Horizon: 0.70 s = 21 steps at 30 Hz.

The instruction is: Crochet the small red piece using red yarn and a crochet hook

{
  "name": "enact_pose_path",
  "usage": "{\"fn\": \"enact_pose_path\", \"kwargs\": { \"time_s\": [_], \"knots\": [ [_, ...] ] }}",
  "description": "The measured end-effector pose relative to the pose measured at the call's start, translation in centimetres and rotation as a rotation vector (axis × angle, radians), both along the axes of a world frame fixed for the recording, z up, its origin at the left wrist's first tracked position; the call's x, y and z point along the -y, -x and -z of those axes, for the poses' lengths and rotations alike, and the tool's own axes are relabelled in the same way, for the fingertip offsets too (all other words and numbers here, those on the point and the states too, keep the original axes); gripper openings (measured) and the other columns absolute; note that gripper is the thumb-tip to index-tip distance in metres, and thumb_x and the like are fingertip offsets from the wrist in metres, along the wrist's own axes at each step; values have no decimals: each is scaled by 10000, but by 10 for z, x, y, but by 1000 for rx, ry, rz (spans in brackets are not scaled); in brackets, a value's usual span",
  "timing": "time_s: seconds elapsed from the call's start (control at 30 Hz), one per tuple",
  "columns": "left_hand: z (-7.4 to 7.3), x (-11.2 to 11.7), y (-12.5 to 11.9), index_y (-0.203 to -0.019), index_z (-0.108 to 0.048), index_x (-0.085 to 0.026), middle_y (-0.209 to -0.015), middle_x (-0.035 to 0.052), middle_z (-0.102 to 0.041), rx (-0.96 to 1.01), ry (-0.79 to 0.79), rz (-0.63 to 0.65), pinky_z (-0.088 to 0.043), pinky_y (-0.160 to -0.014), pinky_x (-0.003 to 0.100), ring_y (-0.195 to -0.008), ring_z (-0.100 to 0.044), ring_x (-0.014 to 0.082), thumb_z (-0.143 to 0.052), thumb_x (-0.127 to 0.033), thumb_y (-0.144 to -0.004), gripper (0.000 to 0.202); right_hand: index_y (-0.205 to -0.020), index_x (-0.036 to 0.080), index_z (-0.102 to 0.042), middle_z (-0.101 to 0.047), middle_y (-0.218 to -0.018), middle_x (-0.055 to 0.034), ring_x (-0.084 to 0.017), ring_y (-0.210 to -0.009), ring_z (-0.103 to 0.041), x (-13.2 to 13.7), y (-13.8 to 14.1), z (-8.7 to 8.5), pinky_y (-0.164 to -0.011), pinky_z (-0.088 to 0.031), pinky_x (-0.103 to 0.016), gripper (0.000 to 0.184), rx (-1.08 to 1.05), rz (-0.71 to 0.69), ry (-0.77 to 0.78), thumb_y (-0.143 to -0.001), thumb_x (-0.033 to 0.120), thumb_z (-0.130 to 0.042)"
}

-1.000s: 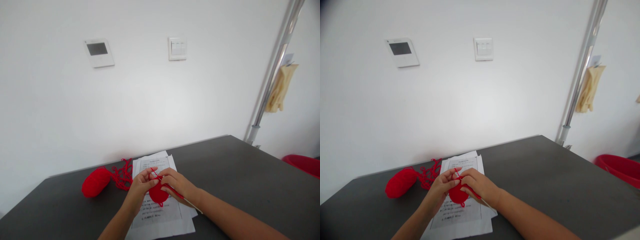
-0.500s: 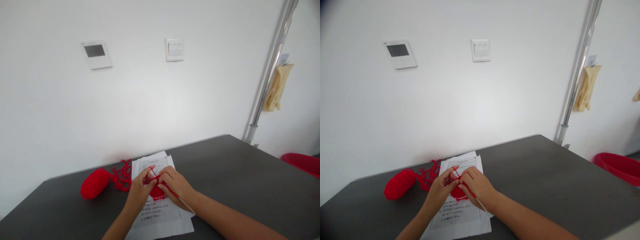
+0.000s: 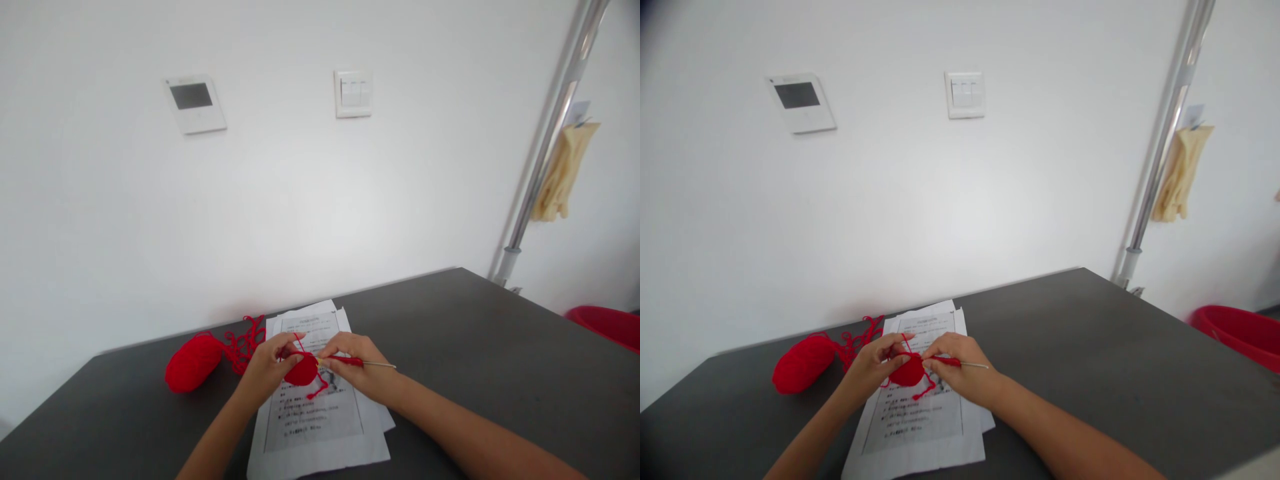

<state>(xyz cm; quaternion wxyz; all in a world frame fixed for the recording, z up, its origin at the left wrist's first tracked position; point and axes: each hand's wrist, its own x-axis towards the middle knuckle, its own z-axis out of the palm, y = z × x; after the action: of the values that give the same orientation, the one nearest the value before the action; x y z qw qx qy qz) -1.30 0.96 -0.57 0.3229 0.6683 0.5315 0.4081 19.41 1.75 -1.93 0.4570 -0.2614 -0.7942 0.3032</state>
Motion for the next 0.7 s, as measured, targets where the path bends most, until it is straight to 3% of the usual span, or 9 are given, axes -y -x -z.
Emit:
{"fn": "enact_pose_path", "kwargs": {
  "time_s": [0.17, 0.27, 0.33, 0.57, 0.7],
  "knots": [
    [-1, 1, 0, -943, -697, -180, -603, -20, -552, 165, 130, 67, -376, -558, 235, -566, -484, 119, -716, -224, -607, 339, -730, 141, -673, -637, -631, -10, -117, -576, -566, -3, 2, -1, -538, -450, -226, 156, -146, -54, 329, -769, 289, -644],
    [1, 3, -1, -936, -696, -176, -597, -33, -525, 305, 291, 157, -350, -529, 219, -536, -463, 96, -748, -224, -574, 368, -747, 137, -678, -641, -641, -12, -119, -588, -575, -2, 3, 0, -549, -462, -232, 170, -193, -100, 373, -758, 306, -662],
    [2, 5, -1, -941, -695, -180, -618, -31, -524, 376, 361, 201, -340, -528, 210, -541, -465, 87, -758, -214, -565, 382, -768, 142, -684, -661, -702, -32, -135, -643, -601, 0, 3, 0, -595, -488, -255, 156, -206, -120, 307, -767, 296, -658],
    [3, 8, -2, -858, -704, -169, -651, -26, -543, 490, 447, 233, -341, -544, 198, -556, -469, 72, -778, -151, -529, 338, -873, 182, -654, -679, -989, -82, -172, -982, -598, 3, 2, -2, -861, -492, -344, 88, -122, -241, -154, -836, 219, -583],
    [2, 7, -1, -911, -696, -168, -673, -13, -575, 497, 429, 233, -376, -582, 212, -595, -518, 96, -767, -171, -560, 358, -921, 188, -641, -687, -981, -73, -164, -992, -602, 1, 2, -1, -882, -485, -336, 111, -84, -250, -165, -856, 217, -556]
  ]
}}
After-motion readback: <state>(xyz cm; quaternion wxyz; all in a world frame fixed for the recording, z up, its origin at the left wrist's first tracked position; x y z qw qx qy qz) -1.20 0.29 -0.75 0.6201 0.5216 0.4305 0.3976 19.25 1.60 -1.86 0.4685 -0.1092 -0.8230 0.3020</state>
